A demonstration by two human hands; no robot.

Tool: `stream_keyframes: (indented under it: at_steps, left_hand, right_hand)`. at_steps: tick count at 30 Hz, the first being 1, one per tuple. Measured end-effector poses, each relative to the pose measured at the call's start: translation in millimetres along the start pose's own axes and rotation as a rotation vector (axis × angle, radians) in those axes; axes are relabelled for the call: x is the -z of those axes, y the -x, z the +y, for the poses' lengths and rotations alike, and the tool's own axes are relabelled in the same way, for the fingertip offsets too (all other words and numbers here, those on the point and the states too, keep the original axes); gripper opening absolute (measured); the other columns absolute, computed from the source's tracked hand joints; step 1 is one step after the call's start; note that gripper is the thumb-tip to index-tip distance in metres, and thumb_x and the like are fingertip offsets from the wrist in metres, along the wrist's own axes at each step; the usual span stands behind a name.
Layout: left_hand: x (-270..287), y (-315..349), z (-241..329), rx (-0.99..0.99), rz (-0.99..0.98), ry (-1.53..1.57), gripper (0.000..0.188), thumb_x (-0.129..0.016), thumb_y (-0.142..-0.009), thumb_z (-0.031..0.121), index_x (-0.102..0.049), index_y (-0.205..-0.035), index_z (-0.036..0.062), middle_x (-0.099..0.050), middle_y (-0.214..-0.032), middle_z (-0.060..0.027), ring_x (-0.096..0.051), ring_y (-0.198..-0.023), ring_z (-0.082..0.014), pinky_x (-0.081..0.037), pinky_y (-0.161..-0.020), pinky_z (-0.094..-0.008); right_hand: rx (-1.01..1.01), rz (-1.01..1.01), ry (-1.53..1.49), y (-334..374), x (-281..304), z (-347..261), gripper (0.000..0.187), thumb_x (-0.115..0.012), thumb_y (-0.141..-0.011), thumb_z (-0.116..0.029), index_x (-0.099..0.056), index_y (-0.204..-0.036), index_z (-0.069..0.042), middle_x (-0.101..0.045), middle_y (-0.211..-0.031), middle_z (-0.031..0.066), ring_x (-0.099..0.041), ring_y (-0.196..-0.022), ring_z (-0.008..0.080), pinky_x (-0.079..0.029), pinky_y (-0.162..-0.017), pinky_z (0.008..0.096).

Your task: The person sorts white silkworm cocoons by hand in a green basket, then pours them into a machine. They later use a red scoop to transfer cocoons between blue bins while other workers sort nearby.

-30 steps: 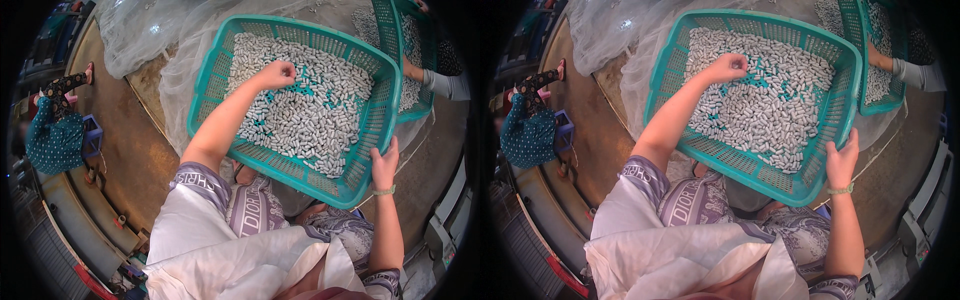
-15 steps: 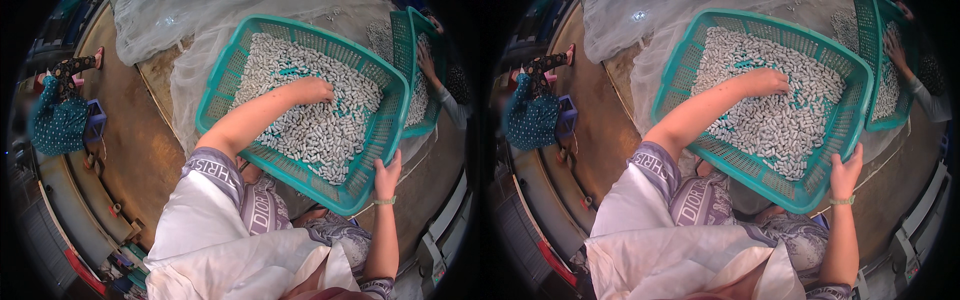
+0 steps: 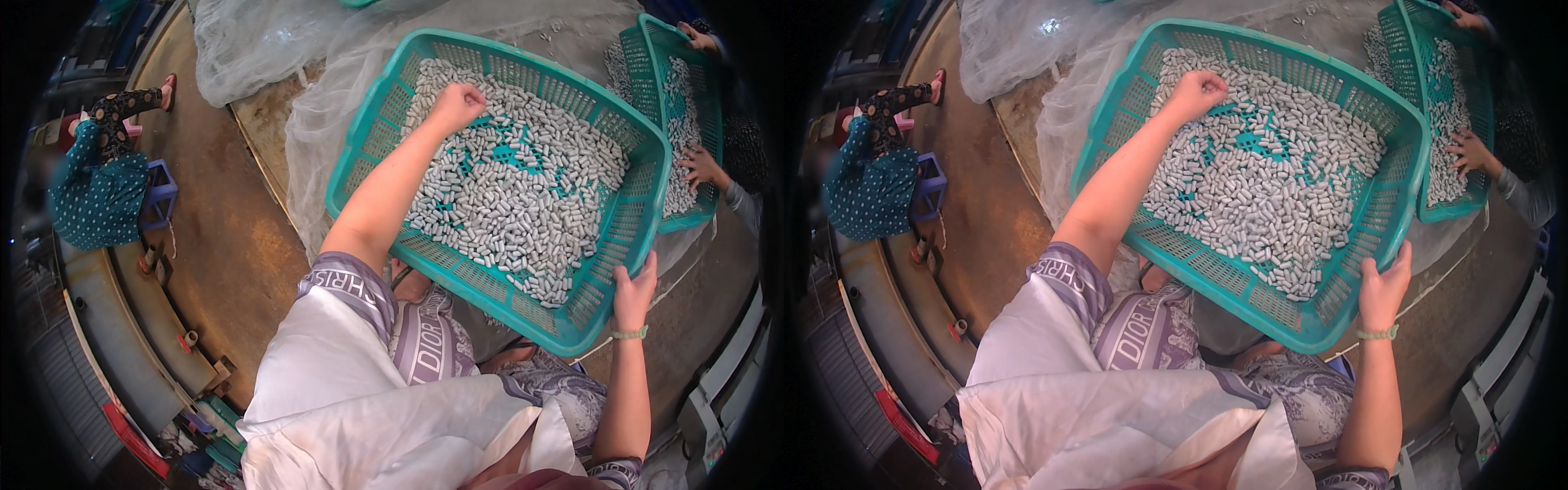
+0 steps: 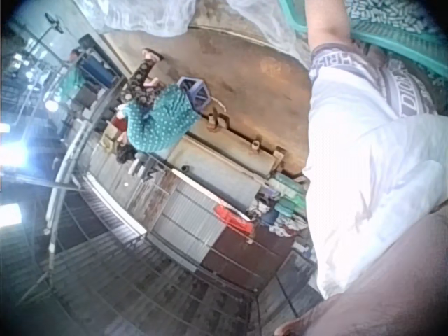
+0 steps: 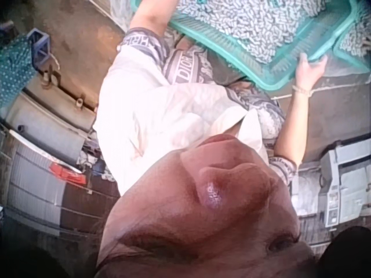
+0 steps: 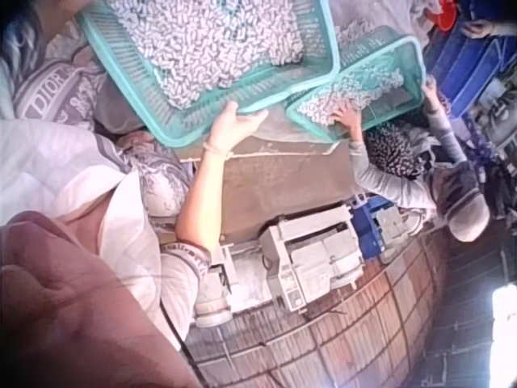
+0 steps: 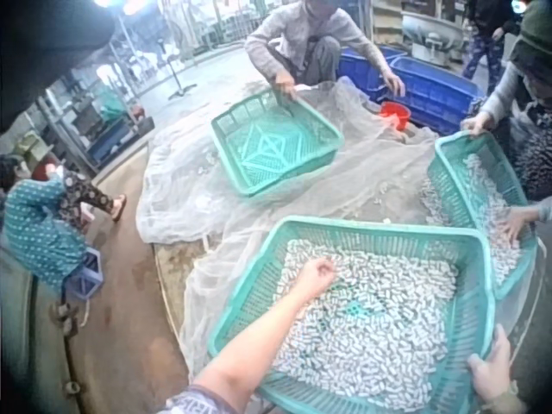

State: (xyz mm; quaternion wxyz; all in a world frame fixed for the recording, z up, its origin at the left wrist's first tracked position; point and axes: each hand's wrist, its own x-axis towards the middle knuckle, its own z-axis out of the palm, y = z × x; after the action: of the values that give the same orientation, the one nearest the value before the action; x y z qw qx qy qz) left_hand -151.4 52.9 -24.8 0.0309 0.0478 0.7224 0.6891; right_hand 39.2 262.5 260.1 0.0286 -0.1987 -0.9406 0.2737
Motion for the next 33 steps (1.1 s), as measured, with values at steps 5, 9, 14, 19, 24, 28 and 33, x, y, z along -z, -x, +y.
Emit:
stream_keyframes:
  at_steps: [5,9,14,19,24,28,33]
  left_hand:
    - [0,7,-4,0.049,-0.057,-0.218,0.019,-0.071,-0.063,0.017,-0.066,-0.078,0.0065,-0.06,-0.069,-0.006,-0.058,-0.066,-0.0138,-0.046,-0.061,-0.0282]
    - [10,-4,-18,0.241,-0.115,0.208,0.017,-0.07,-0.064,0.015,-0.066,-0.078,0.006,-0.062,-0.072,-0.0055,-0.059,-0.07,-0.0131,-0.046,-0.062,-0.0288]
    - [1,6,-6,-0.09,-0.241,0.019,0.011,-0.065,-0.068,0.01,-0.066,-0.078,0.0055,-0.063,-0.076,-0.0031,-0.059,-0.07,-0.0126,-0.047,-0.064,-0.0284]
    - [-21,4,9,-0.231,-0.236,-0.286,0.016,-0.068,-0.065,0.013,-0.064,-0.077,0.0028,-0.062,-0.077,-0.0114,-0.06,-0.074,-0.0264,-0.047,-0.07,-0.0335]
    - [-24,6,15,-0.141,-0.24,-0.221,0.016,-0.065,-0.068,0.011,-0.061,-0.08,0.0021,-0.062,-0.079,-0.0114,-0.059,-0.076,-0.0269,-0.047,-0.071,-0.0343]
    - [-23,3,18,-0.107,-0.26,-0.094,0.014,-0.063,-0.07,0.012,-0.062,-0.08,0.0023,-0.062,-0.081,-0.0123,-0.059,-0.079,-0.0285,-0.046,-0.073,-0.0349]
    - [-39,6,21,-0.314,-0.308,-0.323,0.015,-0.064,-0.069,0.014,-0.063,-0.078,0.0026,-0.063,-0.08,-0.0129,-0.059,-0.079,-0.0285,-0.046,-0.072,-0.0347]
  right_hand:
    - [0.006,0.001,-0.034,-1,-1,1,0.035,-0.049,-0.067,0.005,-0.044,-0.102,0.006,-0.055,-0.092,0.0116,-0.053,-0.082,0.0156,-0.042,-0.075,0.0256]
    - [0.015,-0.009,-0.031,-1,-1,2,0.035,-0.049,-0.067,0.005,-0.044,-0.102,0.006,-0.055,-0.092,0.0114,-0.053,-0.083,0.0156,-0.042,-0.076,0.0256]
    - [-0.005,0.0,-0.031,-2,-2,2,0.034,-0.049,-0.067,0.004,-0.044,-0.101,0.006,-0.055,-0.091,0.0115,-0.053,-0.082,0.0157,-0.042,-0.075,0.0259]
    - [0.008,0.002,0.005,-3,-2,-2,0.034,-0.049,-0.067,0.004,-0.045,-0.101,0.006,-0.055,-0.092,0.0121,-0.053,-0.083,0.0162,-0.042,-0.076,0.0263]
    - [0.024,0.008,-0.022,-2,-3,2,0.035,-0.049,-0.067,0.004,-0.045,-0.102,0.007,-0.055,-0.092,0.0122,-0.053,-0.083,0.0166,-0.042,-0.076,0.0262]
    - [0.019,0.004,-0.021,-3,-3,-1,0.035,-0.048,-0.067,0.005,-0.044,-0.101,0.007,-0.055,-0.092,0.0125,-0.053,-0.082,0.0166,-0.042,-0.075,0.026]
    - [0.004,0.006,-0.035,-3,-3,-1,0.035,-0.048,-0.066,0.005,-0.044,-0.101,0.007,-0.055,-0.093,0.0127,-0.053,-0.082,0.016,-0.042,-0.074,0.0256]
